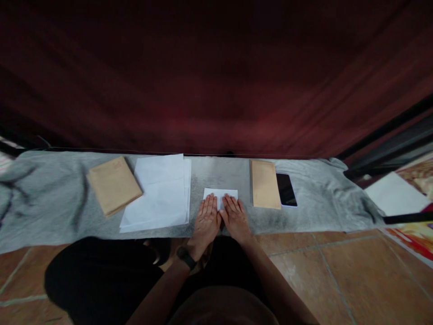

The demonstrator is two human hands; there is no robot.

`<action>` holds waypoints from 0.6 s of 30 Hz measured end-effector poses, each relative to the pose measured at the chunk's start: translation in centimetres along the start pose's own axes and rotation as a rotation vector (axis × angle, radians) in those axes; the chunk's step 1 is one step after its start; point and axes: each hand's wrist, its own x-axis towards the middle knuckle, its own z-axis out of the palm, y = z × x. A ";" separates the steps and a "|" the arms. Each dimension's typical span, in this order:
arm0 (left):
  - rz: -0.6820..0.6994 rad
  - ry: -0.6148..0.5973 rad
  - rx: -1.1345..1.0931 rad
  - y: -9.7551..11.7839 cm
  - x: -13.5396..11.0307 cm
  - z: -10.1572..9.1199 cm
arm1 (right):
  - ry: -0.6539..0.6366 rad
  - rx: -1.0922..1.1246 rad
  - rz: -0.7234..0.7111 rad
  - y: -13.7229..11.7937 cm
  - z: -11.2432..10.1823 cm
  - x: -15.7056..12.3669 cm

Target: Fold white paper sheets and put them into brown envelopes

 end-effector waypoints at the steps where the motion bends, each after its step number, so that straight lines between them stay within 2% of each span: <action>1: -0.018 0.004 0.000 -0.2 0.0 -0.1 | 0.007 -0.010 0.007 0.2 0.1 -0.1; 9: -0.073 0.057 0.020 -1.7 -0.1 -0.8 | 0.087 -0.055 0.065 1.6 0.6 -1.0; 18: -0.163 0.118 0.014 -1.2 -0.8 -0.7 | 0.134 -0.100 0.092 3.0 1.1 -2.4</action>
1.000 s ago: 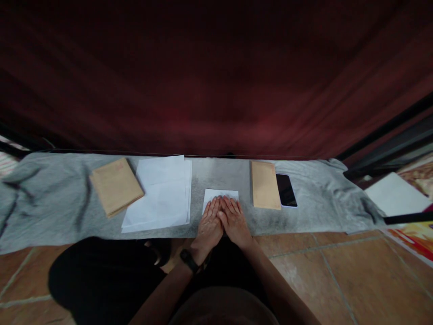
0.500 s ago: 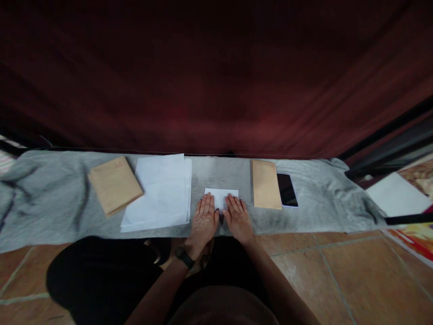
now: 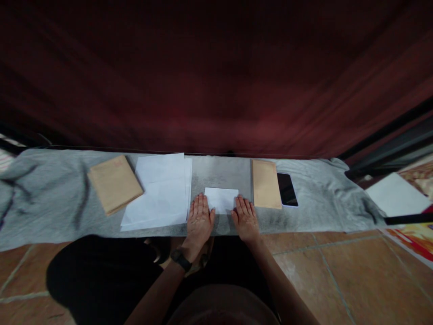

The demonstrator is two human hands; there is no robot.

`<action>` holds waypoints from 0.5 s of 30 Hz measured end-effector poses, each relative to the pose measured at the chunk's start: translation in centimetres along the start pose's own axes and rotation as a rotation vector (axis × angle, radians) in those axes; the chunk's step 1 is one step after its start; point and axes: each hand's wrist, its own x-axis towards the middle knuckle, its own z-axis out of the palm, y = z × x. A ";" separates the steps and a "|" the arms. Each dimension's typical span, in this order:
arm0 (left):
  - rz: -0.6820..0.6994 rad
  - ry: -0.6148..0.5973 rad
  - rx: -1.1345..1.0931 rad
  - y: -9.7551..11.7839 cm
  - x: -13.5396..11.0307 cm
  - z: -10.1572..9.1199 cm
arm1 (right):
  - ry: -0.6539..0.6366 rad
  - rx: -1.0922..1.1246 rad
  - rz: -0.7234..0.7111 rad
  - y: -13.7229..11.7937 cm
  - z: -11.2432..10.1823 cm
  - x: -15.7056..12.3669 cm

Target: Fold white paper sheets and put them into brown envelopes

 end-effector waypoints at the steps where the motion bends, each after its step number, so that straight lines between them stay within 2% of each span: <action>1: -0.009 0.009 -0.004 0.1 -0.1 0.0 | 0.000 -0.004 0.001 0.0 0.0 -0.1; 15: -0.039 0.031 0.014 0.4 -0.1 0.1 | 0.012 0.009 0.007 0.1 0.0 -0.1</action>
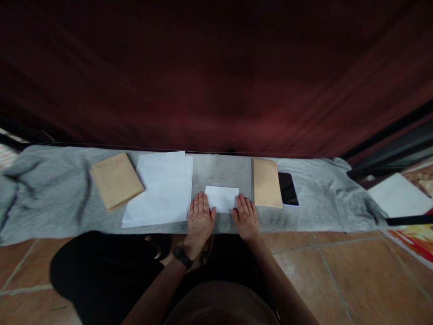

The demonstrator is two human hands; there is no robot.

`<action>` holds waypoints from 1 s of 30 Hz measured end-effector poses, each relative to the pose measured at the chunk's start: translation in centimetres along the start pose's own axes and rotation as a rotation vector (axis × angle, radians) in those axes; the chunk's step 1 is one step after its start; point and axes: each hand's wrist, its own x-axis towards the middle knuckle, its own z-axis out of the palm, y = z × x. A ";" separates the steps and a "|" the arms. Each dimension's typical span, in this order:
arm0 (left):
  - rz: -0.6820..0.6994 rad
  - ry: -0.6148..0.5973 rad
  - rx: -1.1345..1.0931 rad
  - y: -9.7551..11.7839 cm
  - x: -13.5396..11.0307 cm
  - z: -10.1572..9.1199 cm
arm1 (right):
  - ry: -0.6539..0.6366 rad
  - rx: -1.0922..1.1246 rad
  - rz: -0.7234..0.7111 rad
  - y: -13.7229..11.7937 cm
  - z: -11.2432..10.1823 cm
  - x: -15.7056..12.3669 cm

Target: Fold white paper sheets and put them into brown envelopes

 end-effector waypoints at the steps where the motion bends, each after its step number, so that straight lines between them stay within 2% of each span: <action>1: -0.003 -0.007 0.000 0.0 0.0 -0.1 | 0.004 0.006 -0.001 0.0 0.0 0.0; 5: 0.014 -0.046 0.007 0.0 0.4 -0.5 | 0.005 0.041 0.002 0.1 -0.2 0.1; 11: 0.232 -0.157 -0.042 0.6 1.5 -1.0 | -0.003 0.097 0.016 -0.3 -0.7 1.1; 16: 0.333 -0.212 -0.050 1.4 2.3 -0.7 | -0.080 0.103 -0.032 -1.5 -1.2 2.6; 23: 0.370 -0.271 0.002 1.6 3.0 0.1 | -0.158 0.097 -0.056 -2.9 -0.6 3.9; 30: 0.362 -0.247 0.033 1.1 3.4 0.6 | -0.191 0.058 -0.029 -2.7 -0.5 4.4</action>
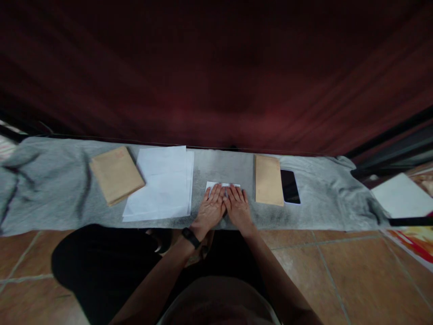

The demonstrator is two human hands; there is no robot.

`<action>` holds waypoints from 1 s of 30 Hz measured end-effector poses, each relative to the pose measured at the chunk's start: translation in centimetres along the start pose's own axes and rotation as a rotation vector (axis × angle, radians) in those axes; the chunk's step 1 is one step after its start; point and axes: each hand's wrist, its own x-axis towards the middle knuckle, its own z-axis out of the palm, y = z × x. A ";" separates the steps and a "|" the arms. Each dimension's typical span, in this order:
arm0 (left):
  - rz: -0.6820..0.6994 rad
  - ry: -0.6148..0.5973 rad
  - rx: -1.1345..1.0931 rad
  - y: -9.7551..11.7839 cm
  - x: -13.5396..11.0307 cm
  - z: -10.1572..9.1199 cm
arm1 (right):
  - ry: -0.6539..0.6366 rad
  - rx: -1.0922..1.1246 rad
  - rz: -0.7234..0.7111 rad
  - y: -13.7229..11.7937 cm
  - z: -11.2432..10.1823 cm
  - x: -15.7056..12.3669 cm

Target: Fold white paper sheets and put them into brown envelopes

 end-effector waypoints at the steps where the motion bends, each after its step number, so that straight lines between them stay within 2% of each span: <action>1: -0.021 0.011 0.000 -0.1 0.0 0.0 | 0.008 -0.004 0.009 0.1 0.0 0.1; 14: -0.267 0.092 -0.033 -0.9 -0.5 0.4 | 0.148 -0.046 0.083 1.7 1.1 -1.0; 21: -0.337 0.166 -0.052 -0.8 -1.0 0.8 | 0.210 -0.051 0.104 2.6 1.7 -2.0; 30: -0.355 0.220 -0.204 -0.7 -1.6 -0.2 | 0.256 -0.023 0.103 2.8 2.1 -2.4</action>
